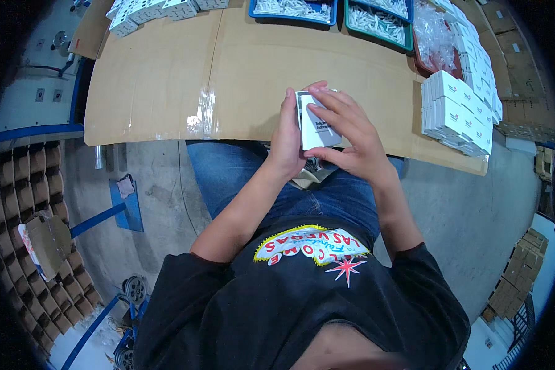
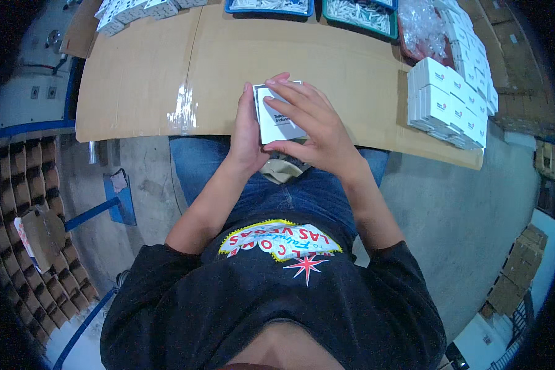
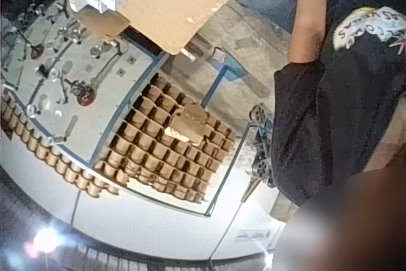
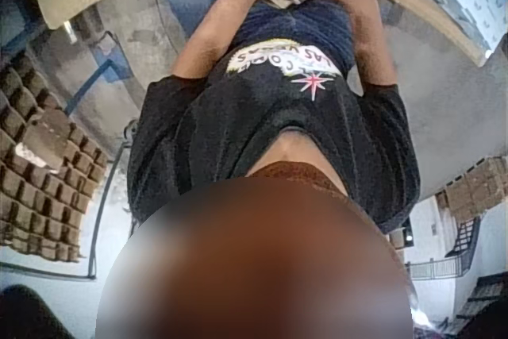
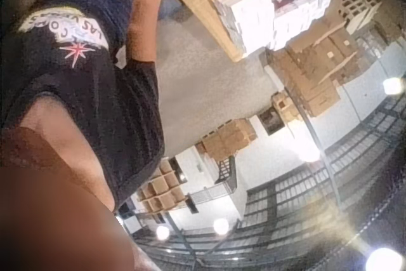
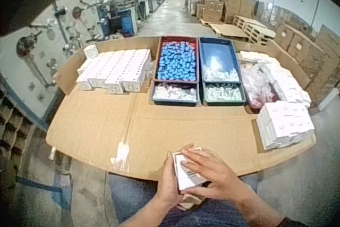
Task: Assemble a small electronic component kit including circuit boards, spacers, and casing parts.
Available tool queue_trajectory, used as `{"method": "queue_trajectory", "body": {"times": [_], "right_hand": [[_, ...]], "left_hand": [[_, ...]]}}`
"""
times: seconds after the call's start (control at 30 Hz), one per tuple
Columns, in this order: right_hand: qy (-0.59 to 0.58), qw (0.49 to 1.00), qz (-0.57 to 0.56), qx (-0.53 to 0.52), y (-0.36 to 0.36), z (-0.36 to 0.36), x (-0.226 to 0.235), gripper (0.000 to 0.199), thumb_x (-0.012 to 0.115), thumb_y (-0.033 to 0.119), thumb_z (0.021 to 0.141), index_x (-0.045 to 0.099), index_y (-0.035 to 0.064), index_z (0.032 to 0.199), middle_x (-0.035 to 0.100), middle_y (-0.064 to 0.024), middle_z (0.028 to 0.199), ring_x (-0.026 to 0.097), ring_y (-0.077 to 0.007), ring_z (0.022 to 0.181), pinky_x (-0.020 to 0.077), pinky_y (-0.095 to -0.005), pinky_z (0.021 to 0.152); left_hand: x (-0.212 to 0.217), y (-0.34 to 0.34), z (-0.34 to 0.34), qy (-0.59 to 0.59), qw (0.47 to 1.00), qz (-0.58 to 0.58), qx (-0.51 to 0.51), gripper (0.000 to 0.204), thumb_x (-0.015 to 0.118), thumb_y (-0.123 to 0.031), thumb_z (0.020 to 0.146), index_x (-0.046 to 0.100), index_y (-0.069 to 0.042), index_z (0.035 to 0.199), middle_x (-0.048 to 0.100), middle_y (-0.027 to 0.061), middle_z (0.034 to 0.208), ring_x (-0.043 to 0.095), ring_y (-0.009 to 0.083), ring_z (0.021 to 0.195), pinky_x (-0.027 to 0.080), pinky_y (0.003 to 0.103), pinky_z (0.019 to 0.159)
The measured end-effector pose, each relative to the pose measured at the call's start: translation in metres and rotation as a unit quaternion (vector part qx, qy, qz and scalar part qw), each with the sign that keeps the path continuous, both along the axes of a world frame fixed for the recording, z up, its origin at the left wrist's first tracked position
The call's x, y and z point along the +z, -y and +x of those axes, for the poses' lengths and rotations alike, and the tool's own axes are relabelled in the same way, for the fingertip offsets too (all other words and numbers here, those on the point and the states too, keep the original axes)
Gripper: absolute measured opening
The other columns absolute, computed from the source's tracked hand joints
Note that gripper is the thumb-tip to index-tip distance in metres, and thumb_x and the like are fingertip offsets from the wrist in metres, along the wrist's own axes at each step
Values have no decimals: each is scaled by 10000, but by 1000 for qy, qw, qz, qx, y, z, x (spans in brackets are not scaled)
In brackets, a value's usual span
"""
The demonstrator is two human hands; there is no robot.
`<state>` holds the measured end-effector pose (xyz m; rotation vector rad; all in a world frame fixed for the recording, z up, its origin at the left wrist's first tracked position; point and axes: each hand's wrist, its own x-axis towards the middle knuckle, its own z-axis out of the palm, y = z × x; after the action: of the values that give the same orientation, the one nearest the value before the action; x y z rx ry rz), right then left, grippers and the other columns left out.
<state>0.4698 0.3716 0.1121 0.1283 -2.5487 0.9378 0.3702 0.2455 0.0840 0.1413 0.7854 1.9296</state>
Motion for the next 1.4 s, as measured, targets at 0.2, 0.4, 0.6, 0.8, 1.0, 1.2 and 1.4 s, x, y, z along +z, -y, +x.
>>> {"method": "queue_trajectory", "body": {"times": [0.2, 0.4, 0.6, 0.8, 1.0, 1.2, 1.4], "right_hand": [[0, 1000, 5, 1, -7, -1, 1, 744, 869, 318, 724, 631, 83, 1389, 548, -114, 1516, 492, -319, 1414, 359, -502, 1174], [4, 1000, 3, 10, -6, -4, 2, 741, 867, 319, 726, 633, 82, 1388, 547, -112, 1518, 493, -320, 1413, 359, -503, 1172], [8, 1000, 10, 12, -5, -3, 0, 755, 866, 333, 727, 627, 93, 1402, 544, -105, 1522, 490, -322, 1418, 352, -514, 1175], [35, 999, -22, 19, -10, -1, -9, 753, 866, 328, 740, 605, 88, 1404, 524, -103, 1545, 417, -315, 1487, 296, -528, 1221], [9, 984, -176, 9, -1, 3, -10, 721, 869, 248, 769, 575, 62, 1400, 511, -151, 1550, 374, -323, 1517, 297, -507, 1229], [-45, 927, -342, -151, -2, 8, -19, 571, 819, 114, 862, 586, 22, 1376, 621, -145, 1369, 580, -257, 1281, 468, -377, 1072], [-16, 848, -514, -125, 6, 17, -17, 352, 772, 69, 927, 640, -22, 1240, 651, -59, 1171, 643, -135, 1012, 542, -283, 873]], "left_hand": [[-4, -2, 1, 25, 1000, -7, 3, 670, 192, -571, 1105, 468, -106, 1500, 577, 120, 1418, 611, 242, 1272, 523, 388, 1045], [-2, -3, 1, 15, 1000, -13, -1, 678, 194, -575, 1104, 464, -99, 1503, 580, 122, 1411, 612, 250, 1276, 527, 390, 1042], [-2, -2, 4, -1, 1000, -6, 1, 693, 198, -587, 1099, 447, -89, 1512, 576, 127, 1408, 606, 243, 1284, 521, 388, 1047], [-10, 5, 3, -30, 999, 10, 7, 590, 395, -469, 1102, 406, -67, 1534, 558, 122, 1422, 599, 212, 1275, 517, 356, 1041], [-15, 14, 6, -115, 991, -66, -12, 553, 597, -263, 1061, 413, -39, 1533, 602, 108, 1356, 615, 177, 1214, 518, 330, 1017], [-5, 18, 9, -138, 990, -35, 1, 489, 633, -217, 1041, 510, -35, 1478, 656, 94, 1286, 644, 164, 1151, 528, 329, 998], [-10, 24, 8, -187, 982, -30, 23, 460, 699, -127, 992, 570, -23, 1422, 675, 93, 1263, 649, 164, 1138, 531, 335, 993]]}}
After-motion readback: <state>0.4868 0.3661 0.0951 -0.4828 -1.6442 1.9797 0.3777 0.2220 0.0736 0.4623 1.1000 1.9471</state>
